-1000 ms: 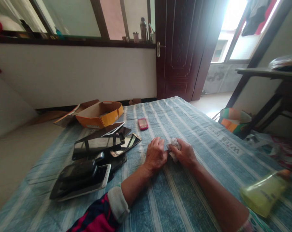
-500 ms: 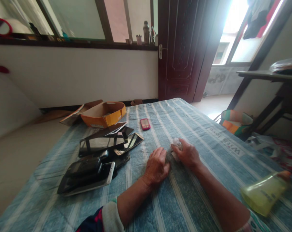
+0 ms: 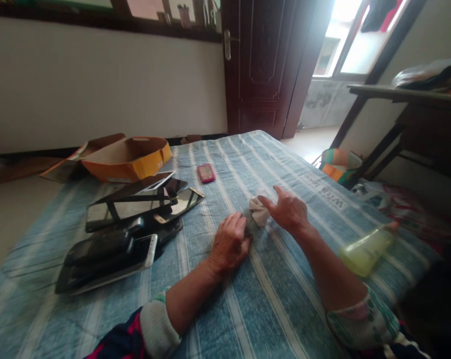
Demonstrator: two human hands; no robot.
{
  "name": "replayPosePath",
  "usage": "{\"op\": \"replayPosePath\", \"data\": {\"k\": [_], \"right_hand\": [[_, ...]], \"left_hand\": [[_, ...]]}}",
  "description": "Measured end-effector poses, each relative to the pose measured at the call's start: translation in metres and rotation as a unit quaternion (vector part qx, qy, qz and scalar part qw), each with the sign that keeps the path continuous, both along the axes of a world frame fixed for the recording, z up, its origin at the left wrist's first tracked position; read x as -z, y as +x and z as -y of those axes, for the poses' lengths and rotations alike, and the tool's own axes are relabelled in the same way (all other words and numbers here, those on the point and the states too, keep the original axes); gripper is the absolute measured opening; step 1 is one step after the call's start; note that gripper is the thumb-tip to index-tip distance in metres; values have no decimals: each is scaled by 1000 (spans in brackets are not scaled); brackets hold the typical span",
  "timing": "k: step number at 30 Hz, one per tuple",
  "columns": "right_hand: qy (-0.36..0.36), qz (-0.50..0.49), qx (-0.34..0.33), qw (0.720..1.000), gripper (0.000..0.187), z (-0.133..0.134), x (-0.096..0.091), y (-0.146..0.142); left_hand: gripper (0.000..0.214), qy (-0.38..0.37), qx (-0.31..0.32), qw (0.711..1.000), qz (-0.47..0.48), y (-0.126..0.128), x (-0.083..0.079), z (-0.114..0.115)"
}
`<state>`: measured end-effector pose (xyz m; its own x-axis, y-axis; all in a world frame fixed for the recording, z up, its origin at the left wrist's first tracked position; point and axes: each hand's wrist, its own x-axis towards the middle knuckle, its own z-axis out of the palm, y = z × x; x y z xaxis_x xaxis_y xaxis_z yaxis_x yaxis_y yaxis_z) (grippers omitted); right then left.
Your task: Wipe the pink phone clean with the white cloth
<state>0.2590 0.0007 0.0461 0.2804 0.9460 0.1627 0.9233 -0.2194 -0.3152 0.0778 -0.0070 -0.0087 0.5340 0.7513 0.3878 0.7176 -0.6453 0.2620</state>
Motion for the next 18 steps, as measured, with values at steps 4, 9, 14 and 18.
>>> {"op": "replayPosePath", "data": {"k": [4,9,14,18], "right_hand": [[38,-45,-51,997,57,12,-2,5],[96,-298,-180,933,46,51,-9,20],[-52,-547,-350,759,36,128,-26,57],[-241,-594,-349,684,45,193,6,90]], "left_hand": [[32,27,45,998,21,8,-2,2],[33,77,64,994,35,16,-5,4],[30,63,80,994,37,19,-6,5],[32,55,93,993,35,27,-9,13]]}}
